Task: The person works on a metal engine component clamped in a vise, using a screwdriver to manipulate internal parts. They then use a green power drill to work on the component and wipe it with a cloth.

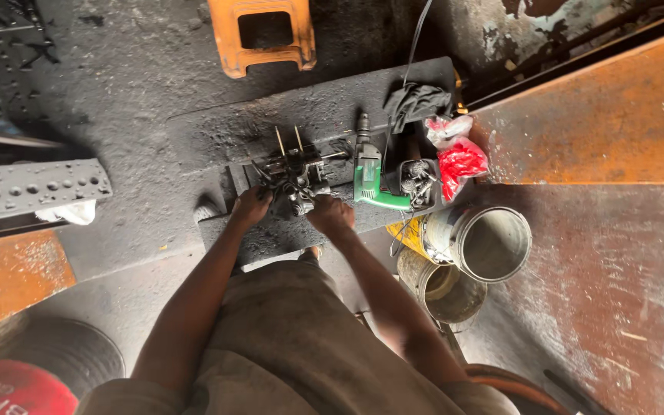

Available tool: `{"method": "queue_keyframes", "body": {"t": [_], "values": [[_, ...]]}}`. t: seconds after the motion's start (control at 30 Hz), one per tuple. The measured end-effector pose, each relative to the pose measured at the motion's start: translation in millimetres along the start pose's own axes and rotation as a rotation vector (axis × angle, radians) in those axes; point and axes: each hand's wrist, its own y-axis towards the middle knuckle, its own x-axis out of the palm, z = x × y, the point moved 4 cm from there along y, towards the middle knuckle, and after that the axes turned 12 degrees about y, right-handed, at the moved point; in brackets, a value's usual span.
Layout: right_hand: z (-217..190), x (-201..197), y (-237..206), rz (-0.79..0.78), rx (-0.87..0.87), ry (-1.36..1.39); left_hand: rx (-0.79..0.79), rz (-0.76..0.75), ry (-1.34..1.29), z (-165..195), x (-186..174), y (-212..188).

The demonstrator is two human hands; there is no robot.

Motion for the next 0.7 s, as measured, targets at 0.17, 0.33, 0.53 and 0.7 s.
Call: {"method": "queue_keyframes", "body": {"t": [0.17,0.33,0.53,0.7], "values": [[2.0,-3.2,3.3,0.070,-0.101,0.000,-0.076,-0.032,-0.079,6.3,6.2,-15.0],[19.8,0.3,9.7,0.109,-0.281,-0.170,-0.103,0.032,0.027,6.5,13.2,-21.1],[37.5,9.5,-9.4,0.517,-0.841,-0.093,-0.128,-0.020,0.153,-36.6,0.9,-33.5],[82.0,29.0,-7.7,0.347,-0.886,0.043,-0.482,0.314,0.265,-120.1,-48.6,-69.5]]}}
